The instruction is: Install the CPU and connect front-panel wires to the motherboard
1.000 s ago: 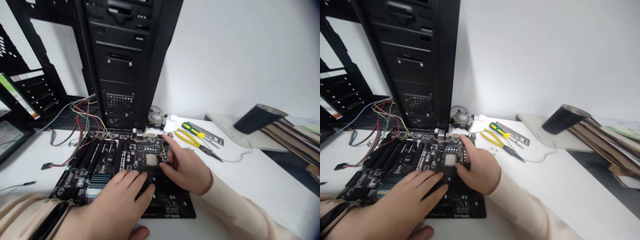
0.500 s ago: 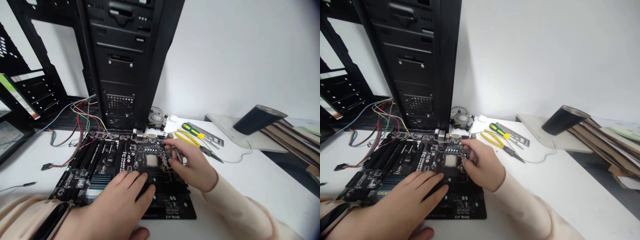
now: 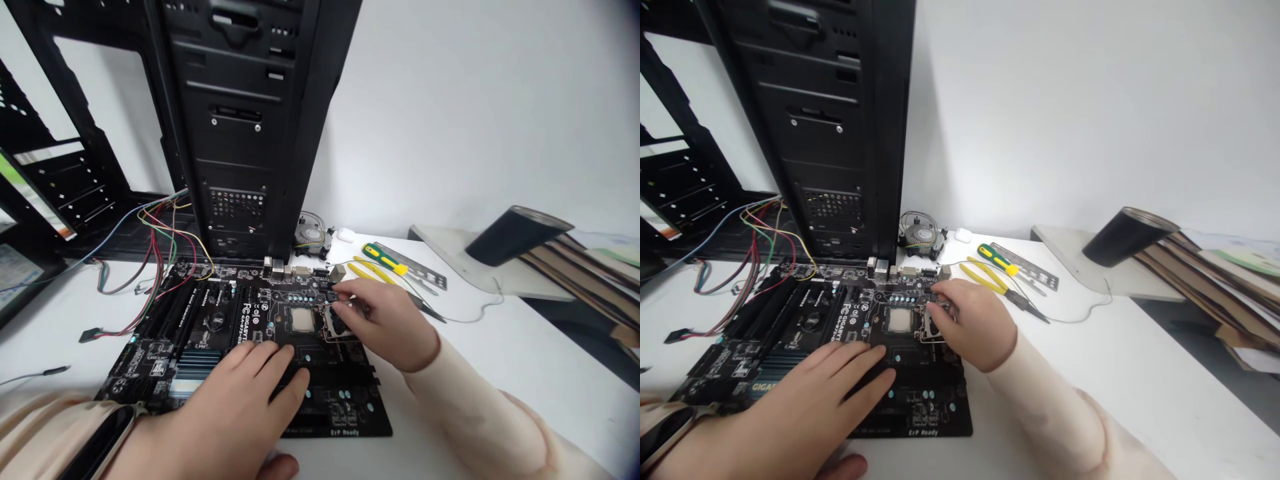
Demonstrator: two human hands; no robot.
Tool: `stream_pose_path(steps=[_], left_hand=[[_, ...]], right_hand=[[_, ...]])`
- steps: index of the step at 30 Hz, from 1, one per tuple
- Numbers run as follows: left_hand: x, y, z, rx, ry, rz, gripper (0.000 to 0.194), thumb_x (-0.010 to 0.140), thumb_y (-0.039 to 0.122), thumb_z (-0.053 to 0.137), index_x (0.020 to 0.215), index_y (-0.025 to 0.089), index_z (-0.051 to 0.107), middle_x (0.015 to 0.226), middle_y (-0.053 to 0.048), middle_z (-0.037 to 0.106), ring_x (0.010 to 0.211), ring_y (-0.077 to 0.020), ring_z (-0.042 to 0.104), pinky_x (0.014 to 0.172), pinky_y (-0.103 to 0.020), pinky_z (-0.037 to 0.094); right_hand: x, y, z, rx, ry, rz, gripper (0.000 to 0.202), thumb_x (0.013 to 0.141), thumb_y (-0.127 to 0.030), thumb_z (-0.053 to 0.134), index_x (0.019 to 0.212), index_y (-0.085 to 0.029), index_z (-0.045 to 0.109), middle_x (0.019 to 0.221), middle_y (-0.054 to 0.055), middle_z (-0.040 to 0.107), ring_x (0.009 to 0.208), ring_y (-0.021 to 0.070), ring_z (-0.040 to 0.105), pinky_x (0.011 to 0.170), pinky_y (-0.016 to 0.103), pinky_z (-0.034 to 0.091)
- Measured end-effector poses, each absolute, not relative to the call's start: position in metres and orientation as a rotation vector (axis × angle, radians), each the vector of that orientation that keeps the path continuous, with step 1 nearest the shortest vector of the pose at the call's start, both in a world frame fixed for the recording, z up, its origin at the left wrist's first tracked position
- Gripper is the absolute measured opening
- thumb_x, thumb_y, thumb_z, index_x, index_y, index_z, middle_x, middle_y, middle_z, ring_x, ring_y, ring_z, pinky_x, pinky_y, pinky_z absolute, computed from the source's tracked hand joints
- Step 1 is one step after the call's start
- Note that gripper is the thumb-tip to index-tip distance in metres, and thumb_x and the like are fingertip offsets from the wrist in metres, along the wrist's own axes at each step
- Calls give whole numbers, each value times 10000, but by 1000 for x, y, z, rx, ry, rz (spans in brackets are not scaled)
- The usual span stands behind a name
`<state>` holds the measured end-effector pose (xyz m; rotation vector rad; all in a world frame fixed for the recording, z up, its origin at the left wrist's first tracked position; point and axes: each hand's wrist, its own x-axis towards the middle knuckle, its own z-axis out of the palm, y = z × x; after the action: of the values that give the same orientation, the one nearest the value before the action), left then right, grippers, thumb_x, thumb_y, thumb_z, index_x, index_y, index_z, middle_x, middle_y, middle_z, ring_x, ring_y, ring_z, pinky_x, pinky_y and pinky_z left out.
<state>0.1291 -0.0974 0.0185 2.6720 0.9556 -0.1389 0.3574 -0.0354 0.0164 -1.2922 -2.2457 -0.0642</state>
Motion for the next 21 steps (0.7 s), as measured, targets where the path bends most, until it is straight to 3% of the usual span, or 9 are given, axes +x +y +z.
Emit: stream_pose_path(steps=[16, 21], left_hand=[[128, -99, 18, 2658, 985, -141, 591, 855, 457, 514, 1370, 172, 463, 1432, -174, 433, 1282, -378, 415, 1030, -578, 351], [128, -98, 21, 2675, 983, -125, 581, 834, 402, 556, 1356, 161, 480, 1413, -184, 455, 1263, -384, 442, 1012, -577, 378]], right_hand=[[357, -38, 21, -1481, -2296, -96, 189, 817, -270, 526, 816, -195, 700, 709, -1, 724, 534, 125, 599, 568, 261, 448], [360, -39, 18, -1458, -2283, -192, 214, 827, -294, 528, 902, -184, 695, 757, 28, 732, 515, 141, 604, 558, 293, 471]])
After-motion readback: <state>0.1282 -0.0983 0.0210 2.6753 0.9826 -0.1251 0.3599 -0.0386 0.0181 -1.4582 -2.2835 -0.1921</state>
